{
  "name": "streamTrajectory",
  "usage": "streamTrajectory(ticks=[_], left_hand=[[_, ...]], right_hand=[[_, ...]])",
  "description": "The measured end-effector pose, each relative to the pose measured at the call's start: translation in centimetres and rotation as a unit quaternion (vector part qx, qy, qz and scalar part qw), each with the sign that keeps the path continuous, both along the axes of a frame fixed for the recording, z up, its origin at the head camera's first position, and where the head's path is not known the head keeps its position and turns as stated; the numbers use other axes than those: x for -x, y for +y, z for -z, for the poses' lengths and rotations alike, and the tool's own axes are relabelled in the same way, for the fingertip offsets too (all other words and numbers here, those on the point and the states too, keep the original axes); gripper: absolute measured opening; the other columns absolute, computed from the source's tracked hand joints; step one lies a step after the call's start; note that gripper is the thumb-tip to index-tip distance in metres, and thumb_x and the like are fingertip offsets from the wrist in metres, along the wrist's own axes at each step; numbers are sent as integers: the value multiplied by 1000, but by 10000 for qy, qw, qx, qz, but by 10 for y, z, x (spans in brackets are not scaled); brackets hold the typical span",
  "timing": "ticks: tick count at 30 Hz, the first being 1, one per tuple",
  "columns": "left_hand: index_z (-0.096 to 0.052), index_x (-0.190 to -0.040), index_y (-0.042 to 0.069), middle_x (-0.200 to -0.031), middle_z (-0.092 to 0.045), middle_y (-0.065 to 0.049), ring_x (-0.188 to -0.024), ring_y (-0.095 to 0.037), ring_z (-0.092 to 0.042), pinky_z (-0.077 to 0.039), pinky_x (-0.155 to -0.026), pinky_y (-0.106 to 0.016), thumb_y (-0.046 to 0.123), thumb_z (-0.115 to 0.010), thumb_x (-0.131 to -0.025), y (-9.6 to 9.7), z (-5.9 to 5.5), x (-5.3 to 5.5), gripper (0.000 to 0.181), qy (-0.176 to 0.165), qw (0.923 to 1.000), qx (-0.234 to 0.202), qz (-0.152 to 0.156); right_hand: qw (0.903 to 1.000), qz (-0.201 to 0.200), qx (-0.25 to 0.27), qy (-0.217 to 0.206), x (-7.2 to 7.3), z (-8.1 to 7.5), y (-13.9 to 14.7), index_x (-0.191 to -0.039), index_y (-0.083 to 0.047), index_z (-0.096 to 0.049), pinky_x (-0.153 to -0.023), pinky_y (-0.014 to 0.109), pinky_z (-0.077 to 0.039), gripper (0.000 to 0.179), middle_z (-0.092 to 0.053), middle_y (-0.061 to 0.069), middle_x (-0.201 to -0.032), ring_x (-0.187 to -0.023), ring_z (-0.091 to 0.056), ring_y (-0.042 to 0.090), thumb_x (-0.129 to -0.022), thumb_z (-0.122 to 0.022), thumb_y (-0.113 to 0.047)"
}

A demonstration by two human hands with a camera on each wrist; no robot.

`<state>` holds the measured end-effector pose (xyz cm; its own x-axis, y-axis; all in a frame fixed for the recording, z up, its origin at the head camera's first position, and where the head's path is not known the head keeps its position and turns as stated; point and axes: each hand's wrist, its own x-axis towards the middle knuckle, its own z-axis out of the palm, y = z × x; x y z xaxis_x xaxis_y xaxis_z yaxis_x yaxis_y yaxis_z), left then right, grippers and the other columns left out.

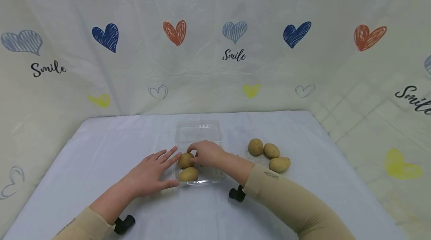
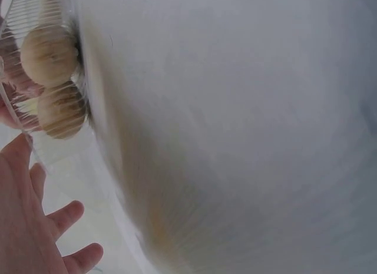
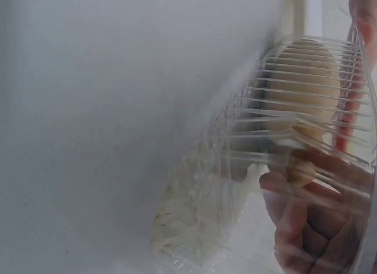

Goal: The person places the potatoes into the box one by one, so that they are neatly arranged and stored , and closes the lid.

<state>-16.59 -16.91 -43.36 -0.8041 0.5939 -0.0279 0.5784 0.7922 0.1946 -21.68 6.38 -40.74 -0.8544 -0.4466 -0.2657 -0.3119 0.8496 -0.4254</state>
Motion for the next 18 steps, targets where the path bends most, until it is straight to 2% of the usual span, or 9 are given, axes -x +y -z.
streamTrajectory(ticks=[6,11,15,18], left_hand=[[-27,-158,28,-165,-17,5,-145,-33,-30,-29,-112,-59,71,-55,-88,0,-1,0,87,-2,10000,-9,-3],[-27,-158,28,-165,-16,6,-145,-33,-30,-29,-112,-59,71,-55,-88,0,-1,0,87,-29,10000,19,-19],[-27,-158,28,-165,-16,5,-145,-33,-30,-29,-111,-59,73,-53,-88,-1,1,0,88,13,10000,53,-28],[-26,-158,29,-165,-16,5,-145,-33,-29,-29,-111,-59,73,-53,-87,-1,2,0,88,51,10000,30,-21]], right_hand=[[9999,80,60,-35,-2,-2,2,-125,-20,-67,-66,23,-51,41,-71,-4,-98,-73,-61,5,-90,-74,-40],[9996,180,218,-94,-5,-7,10,-124,-19,-67,-68,26,-52,44,-72,-2,-98,-70,-62,6,-87,-76,-42],[9989,99,428,-140,-6,-10,18,-117,-20,-70,-67,27,-51,36,-71,-5,-91,-65,-64,8,-86,-77,-38],[9978,-117,602,-266,-8,-10,24,-109,-20,-73,-66,26,-50,25,-70,-9,-82,-64,-65,10,-87,-78,-32]])
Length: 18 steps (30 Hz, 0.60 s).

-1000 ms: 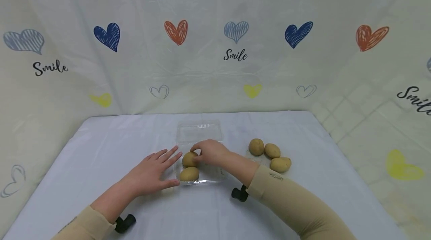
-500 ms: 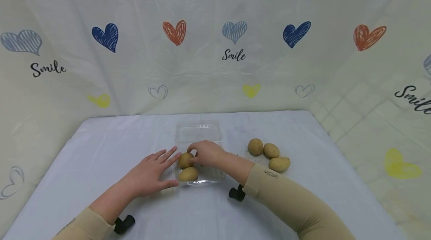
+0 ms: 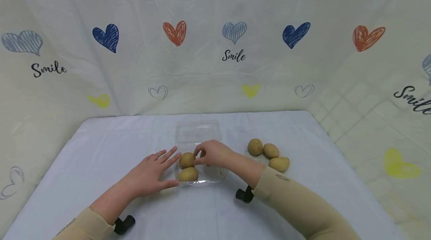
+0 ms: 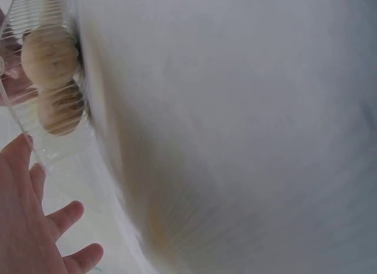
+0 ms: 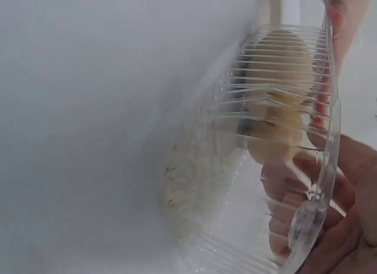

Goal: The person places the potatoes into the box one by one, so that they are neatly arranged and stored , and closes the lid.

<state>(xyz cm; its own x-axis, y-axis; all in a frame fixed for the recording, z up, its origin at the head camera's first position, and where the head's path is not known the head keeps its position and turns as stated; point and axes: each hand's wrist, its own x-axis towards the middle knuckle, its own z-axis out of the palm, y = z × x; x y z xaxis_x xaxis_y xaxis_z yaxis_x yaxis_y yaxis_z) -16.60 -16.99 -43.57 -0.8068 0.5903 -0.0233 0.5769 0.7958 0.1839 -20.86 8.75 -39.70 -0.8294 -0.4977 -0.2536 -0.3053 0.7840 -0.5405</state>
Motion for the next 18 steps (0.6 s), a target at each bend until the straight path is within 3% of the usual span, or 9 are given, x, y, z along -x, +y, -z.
streamTrajectory(ticks=[5,14,18], left_hand=[[-27,-158,29,-165,-17,5,-145,-34,-29,-29,-111,-59,72,-54,-87,1,0,0,88,24,10000,-41,-3],[-27,-158,28,-165,-17,4,-145,-34,-30,-30,-111,-59,73,-53,-87,1,0,0,88,57,10000,-3,33],[-27,-158,28,-165,-18,3,-144,-34,-31,-31,-110,-59,73,-53,-87,1,1,1,88,96,9999,-8,60]], right_hand=[[9988,-419,175,-198,-4,6,4,-103,-20,-75,-66,25,-49,16,-69,-12,-77,-67,-67,12,-88,-77,-26],[9971,-610,201,-413,-8,11,3,-109,-16,-75,-69,23,-50,21,-70,-10,-78,-68,-66,9,-89,-76,-24],[9959,-709,281,-488,-8,12,4,-102,-18,-74,-67,22,-51,15,-68,-11,-79,-71,-66,8,-89,-75,-25]])
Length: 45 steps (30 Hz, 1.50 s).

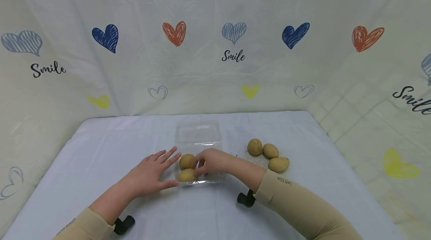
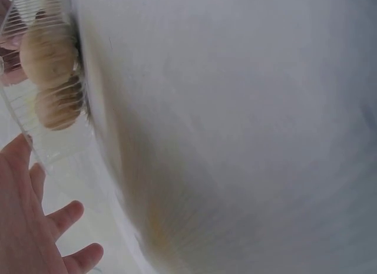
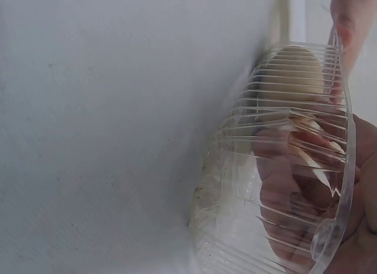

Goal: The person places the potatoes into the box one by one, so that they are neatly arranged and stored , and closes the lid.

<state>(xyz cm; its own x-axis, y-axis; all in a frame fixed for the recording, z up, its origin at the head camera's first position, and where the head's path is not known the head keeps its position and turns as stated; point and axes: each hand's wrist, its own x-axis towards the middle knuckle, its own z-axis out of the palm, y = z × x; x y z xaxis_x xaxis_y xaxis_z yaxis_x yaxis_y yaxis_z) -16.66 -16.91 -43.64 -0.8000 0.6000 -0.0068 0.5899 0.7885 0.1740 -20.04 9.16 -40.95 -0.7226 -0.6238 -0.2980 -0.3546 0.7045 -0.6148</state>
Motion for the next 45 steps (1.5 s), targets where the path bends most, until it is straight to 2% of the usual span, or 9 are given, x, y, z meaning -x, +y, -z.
streamTrajectory(ticks=[3,7,19,34,40,45], left_hand=[[-27,-158,28,-165,-18,3,-145,-34,-30,-31,-110,-59,73,-52,-87,0,0,0,88,-11,10000,-4,3],[-27,-158,28,-165,-19,3,-145,-34,-30,-31,-110,-59,74,-52,-87,0,0,0,88,-13,10000,-5,8],[-27,-158,28,-165,-18,3,-144,-34,-30,-30,-110,-59,73,-53,-87,0,-2,-2,88,-35,10000,-3,-29],[-26,-158,28,-165,-17,4,-145,-34,-30,-30,-110,-59,72,-54,-88,-2,-2,-2,87,-53,10000,-11,-25],[-27,-158,29,-165,-17,4,-145,-34,-30,-29,-111,-59,72,-53,-88,-1,-2,-1,87,-81,10000,-40,-29],[-26,-158,29,-165,-17,5,-145,-34,-30,-29,-111,-58,72,-54,-88,-1,-2,-1,87,-50,10000,-23,-19]], right_hand=[[9999,4,87,-53,0,0,1,-92,-20,-72,-66,22,-52,7,-67,-11,-81,-72,-65,9,-89,-76,-25],[10000,21,73,-19,0,1,1,-87,-21,-70,-68,21,-51,8,-67,-13,-84,-76,-63,5,-89,-77,-25],[10000,7,16,20,-1,1,-2,-103,-21,-73,-80,21,-51,16,-69,-14,-93,-88,-62,0,-89,-76,-27],[9990,34,404,162,2,-7,11,-105,-23,-75,-78,24,-52,19,-69,-15,-93,-91,-65,8,-88,-77,-28],[9987,186,406,231,8,-13,24,-113,-20,-74,-80,27,-53,26,-68,-15,-95,-94,-66,11,-88,-76,-29],[9974,497,487,161,10,-25,42,-115,-18,-73,-77,29,-54,29,-69,-11,-100,-98,-66,15,-88,-77,-29]])
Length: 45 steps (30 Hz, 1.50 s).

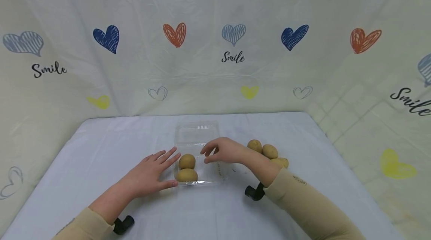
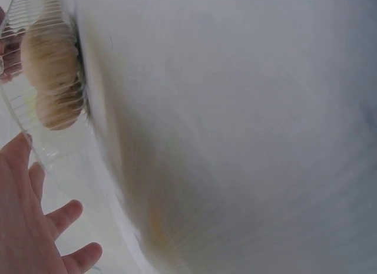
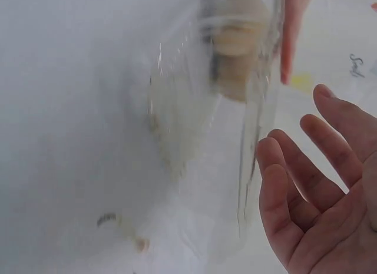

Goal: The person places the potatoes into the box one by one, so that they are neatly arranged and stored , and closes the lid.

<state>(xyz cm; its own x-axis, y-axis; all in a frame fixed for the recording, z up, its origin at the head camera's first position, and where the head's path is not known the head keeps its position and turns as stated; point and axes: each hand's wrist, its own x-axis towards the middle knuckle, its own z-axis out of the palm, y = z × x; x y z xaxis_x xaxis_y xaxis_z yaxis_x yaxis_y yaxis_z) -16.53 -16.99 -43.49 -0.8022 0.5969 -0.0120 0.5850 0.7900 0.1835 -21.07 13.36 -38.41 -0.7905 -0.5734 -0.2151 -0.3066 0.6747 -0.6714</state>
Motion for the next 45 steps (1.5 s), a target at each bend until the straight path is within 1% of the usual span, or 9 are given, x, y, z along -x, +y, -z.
streamTrajectory(ticks=[6,16,22,28,33,35,37,41,45], left_hand=[[-26,-158,28,-165,-18,3,-145,-34,-30,-29,-111,-57,72,-53,-88,-1,1,0,87,93,9999,-34,59],[-27,-158,27,-165,-18,2,-144,-35,-30,-29,-111,-58,71,-54,-88,-1,-1,0,87,37,10000,-25,73],[-27,-158,26,-165,-18,1,-144,-35,-30,-30,-111,-58,69,-56,-89,1,-2,-1,87,-18,10000,0,53],[-27,-158,26,-165,-17,3,-145,-34,-30,-30,-111,-58,69,-56,-88,0,-2,-1,87,12,10000,36,36],[-26,-158,27,-165,-17,3,-145,-34,-30,-29,-112,-57,70,-54,-89,0,-2,-1,87,35,10000,39,51],[-26,-159,27,-165,-17,3,-145,-34,-30,-29,-112,-57,71,-53,-89,0,-2,-1,87,33,10000,38,58],[-26,-159,27,-165,-16,3,-145,-34,-30,-29,-112,-57,72,-52,-89,0,-2,-1,87,38,10000,44,64],[-26,-159,27,-165,-17,2,-145,-34,-30,-29,-112,-57,72,-53,-89,-1,-2,0,87,51,10000,40,75],[-26,-159,26,-165,-18,1,-145,-34,-30,-29,-112,-57,71,-53,-89,-1,-2,0,87,52,10000,42,73]], right_hand=[[9993,358,72,40,5,-8,35,-117,-17,-72,-75,31,-54,31,-69,-6,-106,-95,-65,14,-89,-76,-28],[9938,1044,-277,281,8,-13,108,-122,-19,-71,-87,38,-49,36,-69,-7,-110,-100,-60,17,-90,-74,-34],[9912,1178,-433,430,6,-13,139,-123,-18,-70,-85,38,-49,31,-69,-4,-111,-99,-60,18,-93,-70,-28],[9894,1238,-499,578,4,-14,149,-124,-14,-70,-75,34,-49,35,-68,0,-112,-94,-58,19,-92,-72,-28],[9839,1235,-1000,812,7,-6,151,-127,-17,-68,-67,34,-46,40,-65,1,-115,-89,-52,21,-89,-75,-29],[9811,1183,-1231,907,9,-1,152,-130,-18,-66,-71,37,-48,45,-64,3,-120,-92,-53,23,-88,-76,-30],[9796,1090,-1365,992,10,3,152,-133,-17,-64,-83,44,-50,50,-63,5,-127,-103,-56,27,-87,-77,-33],[9768,943,-1539,1150,12,11,149,-136,-17,-62,-103,55,-41,57,-59,9,-137,-129,-49,35,-85,-79,-37],[9734,838,-1747,1222,14,16,147,-136,-18,-62,-105,56,-39,57,-58,9,-138,-132,-47,37,-85,-79,-37]])
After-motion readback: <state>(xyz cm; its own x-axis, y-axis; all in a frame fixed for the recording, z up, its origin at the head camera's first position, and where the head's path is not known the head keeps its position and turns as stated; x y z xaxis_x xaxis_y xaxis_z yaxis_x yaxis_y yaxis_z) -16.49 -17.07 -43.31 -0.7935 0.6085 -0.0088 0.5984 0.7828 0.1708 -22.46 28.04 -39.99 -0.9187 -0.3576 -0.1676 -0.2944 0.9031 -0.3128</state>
